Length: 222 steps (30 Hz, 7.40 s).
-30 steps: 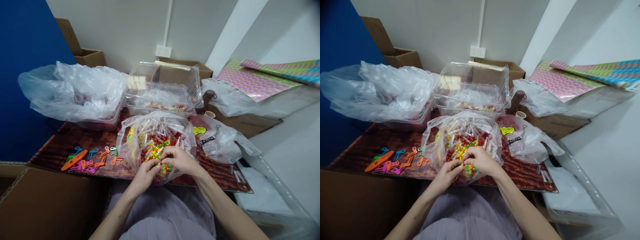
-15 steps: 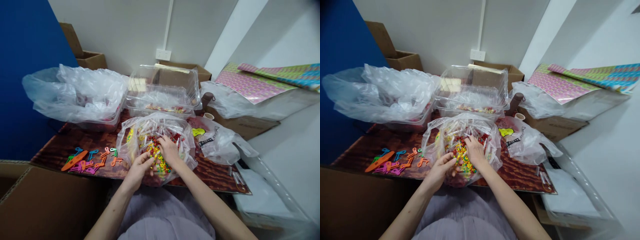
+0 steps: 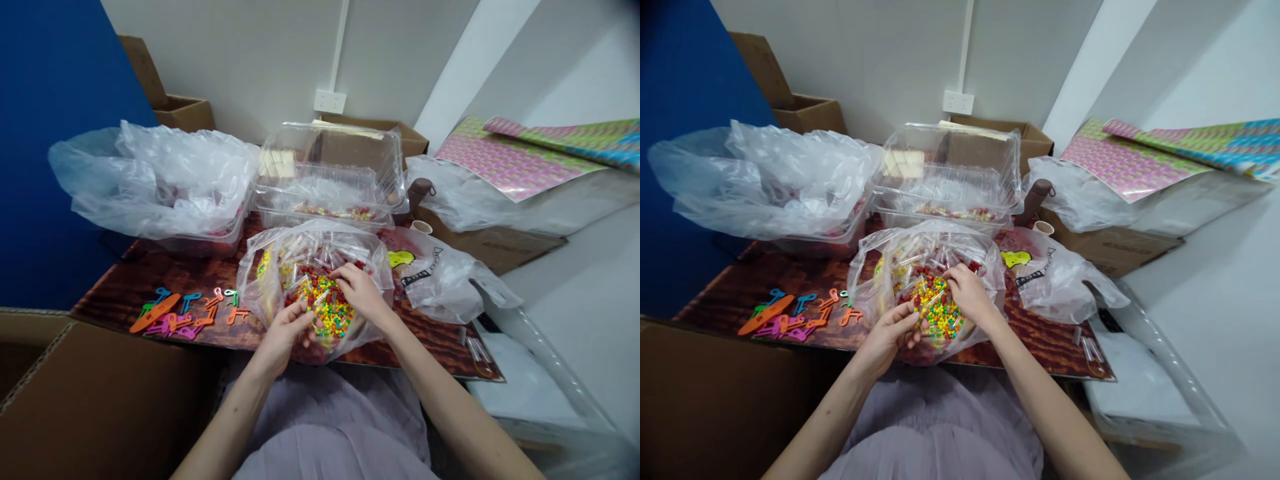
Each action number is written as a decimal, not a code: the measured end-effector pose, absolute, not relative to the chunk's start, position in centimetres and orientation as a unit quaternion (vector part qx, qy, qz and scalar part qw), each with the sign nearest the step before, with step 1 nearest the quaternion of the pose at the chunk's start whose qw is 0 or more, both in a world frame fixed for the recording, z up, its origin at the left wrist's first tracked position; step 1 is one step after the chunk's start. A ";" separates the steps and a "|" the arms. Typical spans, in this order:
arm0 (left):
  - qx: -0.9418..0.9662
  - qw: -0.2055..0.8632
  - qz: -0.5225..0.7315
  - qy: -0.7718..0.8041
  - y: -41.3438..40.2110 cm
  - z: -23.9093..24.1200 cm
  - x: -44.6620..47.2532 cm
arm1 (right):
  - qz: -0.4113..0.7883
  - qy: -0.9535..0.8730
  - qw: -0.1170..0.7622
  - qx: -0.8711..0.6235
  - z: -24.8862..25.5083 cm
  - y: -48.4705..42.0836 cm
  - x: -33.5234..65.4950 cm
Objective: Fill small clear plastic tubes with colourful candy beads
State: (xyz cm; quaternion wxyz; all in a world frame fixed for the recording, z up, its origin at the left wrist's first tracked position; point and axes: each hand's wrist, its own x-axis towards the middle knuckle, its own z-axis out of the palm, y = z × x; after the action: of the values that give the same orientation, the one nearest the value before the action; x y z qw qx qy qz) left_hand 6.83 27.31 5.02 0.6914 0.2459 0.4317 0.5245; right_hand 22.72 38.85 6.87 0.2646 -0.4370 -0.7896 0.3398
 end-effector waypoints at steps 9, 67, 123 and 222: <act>0.261 0.695 0.521 0.422 27.3 4.8 6.7 | 0.675 -0.595 0.246 -0.361 8.1 36.4 22.3; 0.398 0.645 0.460 0.462 28.1 6.1 7.9 | 0.659 -0.605 0.277 -0.351 8.6 35.2 22.5; 0.679 0.049 0.135 0.720 29.6 3.5 7.4 | 0.130 -0.839 0.166 -0.502 4.1 35.2 22.3; 0.695 0.130 0.128 0.695 33.5 2.4 9.1 | 0.347 -0.774 0.231 -0.477 3.6 34.1 26.4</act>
State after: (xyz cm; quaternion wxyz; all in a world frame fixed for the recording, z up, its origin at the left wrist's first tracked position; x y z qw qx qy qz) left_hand 9.13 33.53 2.38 0.1303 0.6951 0.6953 0.1281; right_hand 26.36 34.09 3.65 0.2311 -0.4774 -0.7735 0.3469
